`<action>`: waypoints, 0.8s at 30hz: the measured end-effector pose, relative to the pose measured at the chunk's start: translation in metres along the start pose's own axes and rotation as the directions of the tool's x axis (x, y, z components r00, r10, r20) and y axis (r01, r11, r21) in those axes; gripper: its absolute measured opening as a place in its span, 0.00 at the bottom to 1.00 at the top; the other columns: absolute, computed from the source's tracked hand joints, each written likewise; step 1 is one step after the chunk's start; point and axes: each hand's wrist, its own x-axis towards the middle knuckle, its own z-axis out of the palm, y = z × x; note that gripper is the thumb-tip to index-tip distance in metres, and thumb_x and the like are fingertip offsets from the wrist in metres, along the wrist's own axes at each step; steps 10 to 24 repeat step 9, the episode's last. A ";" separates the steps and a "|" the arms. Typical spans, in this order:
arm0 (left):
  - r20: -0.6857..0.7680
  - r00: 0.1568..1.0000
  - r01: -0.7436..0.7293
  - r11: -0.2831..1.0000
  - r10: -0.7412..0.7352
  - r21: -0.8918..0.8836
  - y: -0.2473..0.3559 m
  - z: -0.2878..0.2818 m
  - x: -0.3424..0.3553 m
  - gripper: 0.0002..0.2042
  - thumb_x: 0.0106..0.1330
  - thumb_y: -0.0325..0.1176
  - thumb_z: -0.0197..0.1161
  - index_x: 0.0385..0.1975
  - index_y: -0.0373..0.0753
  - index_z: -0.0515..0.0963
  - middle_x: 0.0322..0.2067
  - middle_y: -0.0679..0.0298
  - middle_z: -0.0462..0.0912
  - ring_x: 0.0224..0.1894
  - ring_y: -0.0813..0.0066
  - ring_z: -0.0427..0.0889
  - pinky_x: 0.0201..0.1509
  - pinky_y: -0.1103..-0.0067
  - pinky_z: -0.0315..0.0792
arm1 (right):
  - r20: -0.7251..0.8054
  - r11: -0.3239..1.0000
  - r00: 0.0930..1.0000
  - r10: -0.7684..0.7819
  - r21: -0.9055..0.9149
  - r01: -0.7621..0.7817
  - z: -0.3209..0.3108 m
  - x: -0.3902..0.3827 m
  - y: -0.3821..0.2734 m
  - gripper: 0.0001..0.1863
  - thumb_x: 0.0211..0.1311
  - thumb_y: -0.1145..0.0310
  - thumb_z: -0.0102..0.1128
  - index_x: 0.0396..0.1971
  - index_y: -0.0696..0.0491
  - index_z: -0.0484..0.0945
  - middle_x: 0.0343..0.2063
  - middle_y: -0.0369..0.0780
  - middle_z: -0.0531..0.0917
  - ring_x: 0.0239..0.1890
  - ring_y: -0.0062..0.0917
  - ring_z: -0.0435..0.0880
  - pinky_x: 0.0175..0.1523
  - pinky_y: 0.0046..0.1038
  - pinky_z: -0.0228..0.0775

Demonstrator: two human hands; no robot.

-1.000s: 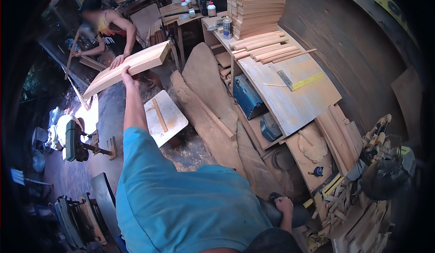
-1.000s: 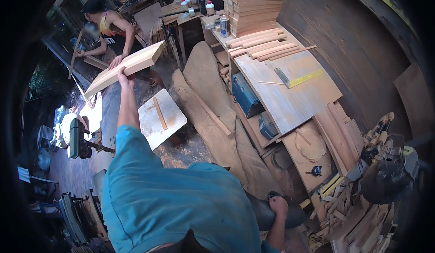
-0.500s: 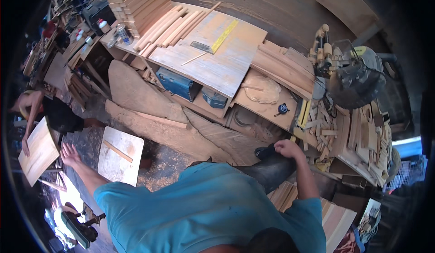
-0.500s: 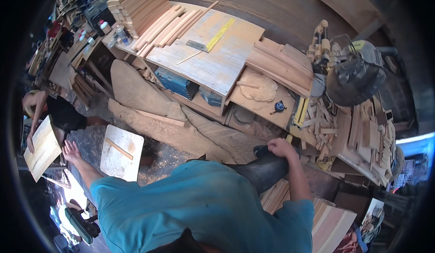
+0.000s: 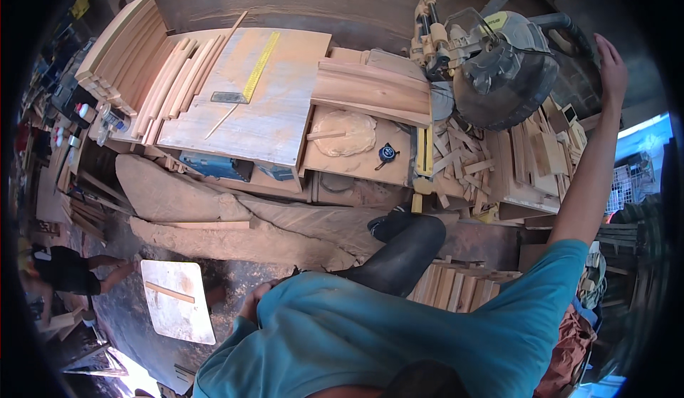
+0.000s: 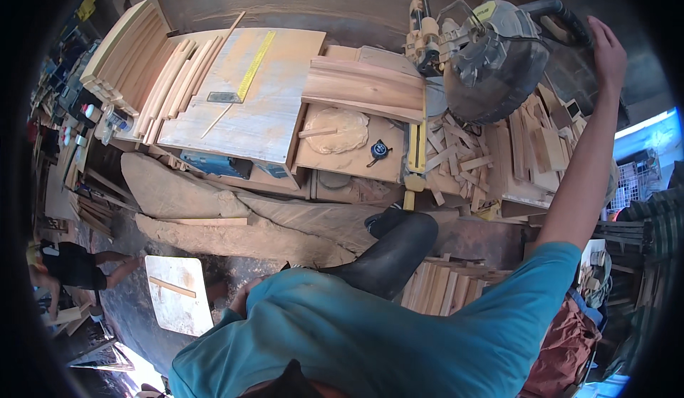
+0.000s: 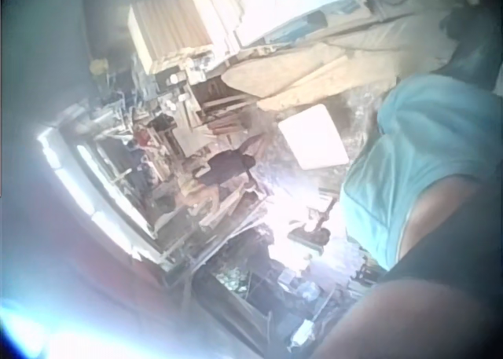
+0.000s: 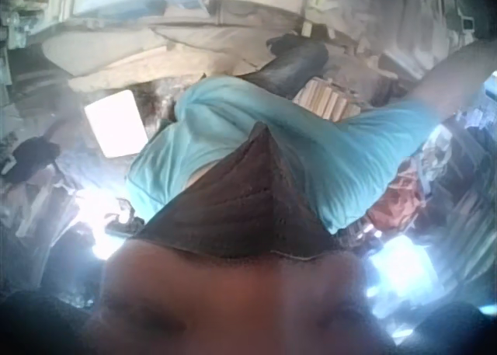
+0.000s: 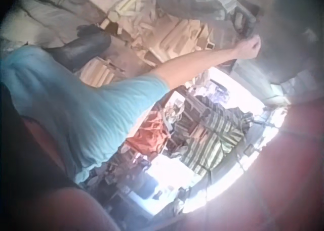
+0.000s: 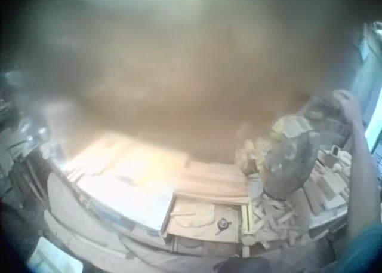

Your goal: Measure wooden boards with a tape measure and cut them using a miter saw.

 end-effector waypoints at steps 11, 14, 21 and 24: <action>-0.516 0.686 -0.288 0.844 0.512 0.453 0.385 -0.225 0.070 0.17 0.64 0.47 0.61 0.42 0.41 0.85 0.39 0.49 0.85 0.42 0.47 0.84 0.47 0.62 0.77 | 0.319 0.992 0.948 -0.011 -0.116 0.050 0.068 0.105 0.127 0.28 0.66 0.54 0.58 0.65 0.47 0.73 0.56 0.45 0.80 0.61 0.26 0.75 0.65 0.21 0.60; -0.516 0.686 -0.288 0.844 0.512 0.453 0.385 -0.225 0.070 0.17 0.64 0.47 0.61 0.42 0.41 0.85 0.39 0.49 0.85 0.42 0.47 0.84 0.47 0.62 0.77 | 0.319 0.992 0.948 -0.011 -0.116 0.050 0.068 0.105 0.127 0.28 0.66 0.54 0.58 0.65 0.47 0.73 0.56 0.45 0.80 0.61 0.26 0.75 0.65 0.21 0.60; -0.516 0.686 -0.288 0.844 0.512 0.453 0.385 -0.225 0.070 0.17 0.64 0.47 0.61 0.42 0.41 0.85 0.39 0.49 0.85 0.42 0.47 0.84 0.47 0.62 0.77 | 0.319 0.992 0.948 -0.011 -0.116 0.050 0.068 0.105 0.127 0.28 0.66 0.54 0.58 0.65 0.47 0.73 0.56 0.45 0.80 0.61 0.26 0.75 0.65 0.21 0.60; -0.516 0.686 -0.288 0.844 0.512 0.453 0.385 -0.225 0.070 0.17 0.64 0.47 0.61 0.42 0.41 0.85 0.39 0.49 0.85 0.42 0.47 0.84 0.47 0.62 0.77 | 0.319 0.992 0.948 -0.011 -0.116 0.050 0.068 0.105 0.127 0.28 0.66 0.54 0.58 0.65 0.47 0.73 0.56 0.45 0.80 0.61 0.26 0.75 0.65 0.21 0.60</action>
